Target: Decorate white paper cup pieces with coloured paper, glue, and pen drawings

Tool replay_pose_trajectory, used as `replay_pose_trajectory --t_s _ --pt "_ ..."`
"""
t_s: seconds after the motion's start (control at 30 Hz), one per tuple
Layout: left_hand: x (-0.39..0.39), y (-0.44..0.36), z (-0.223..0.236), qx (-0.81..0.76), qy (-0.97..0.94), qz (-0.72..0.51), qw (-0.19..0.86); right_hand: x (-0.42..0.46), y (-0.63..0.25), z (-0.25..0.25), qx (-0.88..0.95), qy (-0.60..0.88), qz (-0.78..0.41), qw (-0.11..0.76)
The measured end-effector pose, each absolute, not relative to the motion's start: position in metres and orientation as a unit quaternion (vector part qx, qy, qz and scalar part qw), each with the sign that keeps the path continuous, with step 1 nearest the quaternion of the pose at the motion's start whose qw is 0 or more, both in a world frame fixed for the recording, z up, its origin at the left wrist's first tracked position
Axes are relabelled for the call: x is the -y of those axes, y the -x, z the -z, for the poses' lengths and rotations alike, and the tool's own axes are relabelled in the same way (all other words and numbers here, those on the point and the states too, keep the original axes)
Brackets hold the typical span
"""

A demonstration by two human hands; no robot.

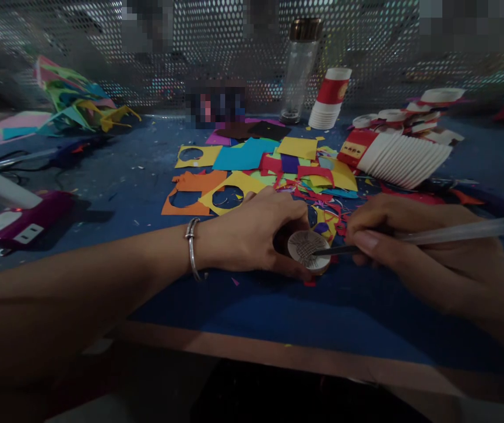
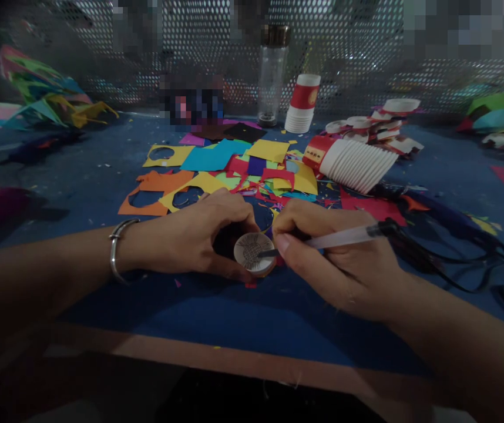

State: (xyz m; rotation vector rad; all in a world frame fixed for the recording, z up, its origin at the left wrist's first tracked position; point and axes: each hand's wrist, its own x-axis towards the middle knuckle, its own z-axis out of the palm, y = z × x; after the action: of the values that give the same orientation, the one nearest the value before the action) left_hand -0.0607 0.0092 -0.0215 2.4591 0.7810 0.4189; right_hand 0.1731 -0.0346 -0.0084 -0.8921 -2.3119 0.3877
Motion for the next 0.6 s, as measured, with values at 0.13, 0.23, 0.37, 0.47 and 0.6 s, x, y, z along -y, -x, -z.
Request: replay_pose_trajectory --t_s 0.13,0.23,0.37,0.47,0.6 --pt "-0.0094 0.0612 0.0216 -0.291 -0.909 -0.151 0.259 0.0342 -0.1726 0.007 0.875 0.344 -0.136 0.312" --pt "-0.0098 0.0612 0.0221 -0.29 -0.908 -0.15 0.262 0.0338 -0.1724 0.0068 0.874 0.338 -0.133 0.323" --pt "-0.0099 0.0614 0.0225 -0.29 -0.91 -0.151 0.256 0.0349 -0.1731 0.0076 0.872 0.333 -0.129 0.334" --pt "-0.0098 0.0615 0.022 -0.29 -0.909 -0.15 0.259 0.0368 -0.1722 0.0073 0.877 0.328 -0.125 0.329" --pt "-0.0098 0.0613 0.0211 -0.293 -0.907 -0.151 0.261 0.037 -0.17 0.0059 0.888 0.32 -0.104 0.315"
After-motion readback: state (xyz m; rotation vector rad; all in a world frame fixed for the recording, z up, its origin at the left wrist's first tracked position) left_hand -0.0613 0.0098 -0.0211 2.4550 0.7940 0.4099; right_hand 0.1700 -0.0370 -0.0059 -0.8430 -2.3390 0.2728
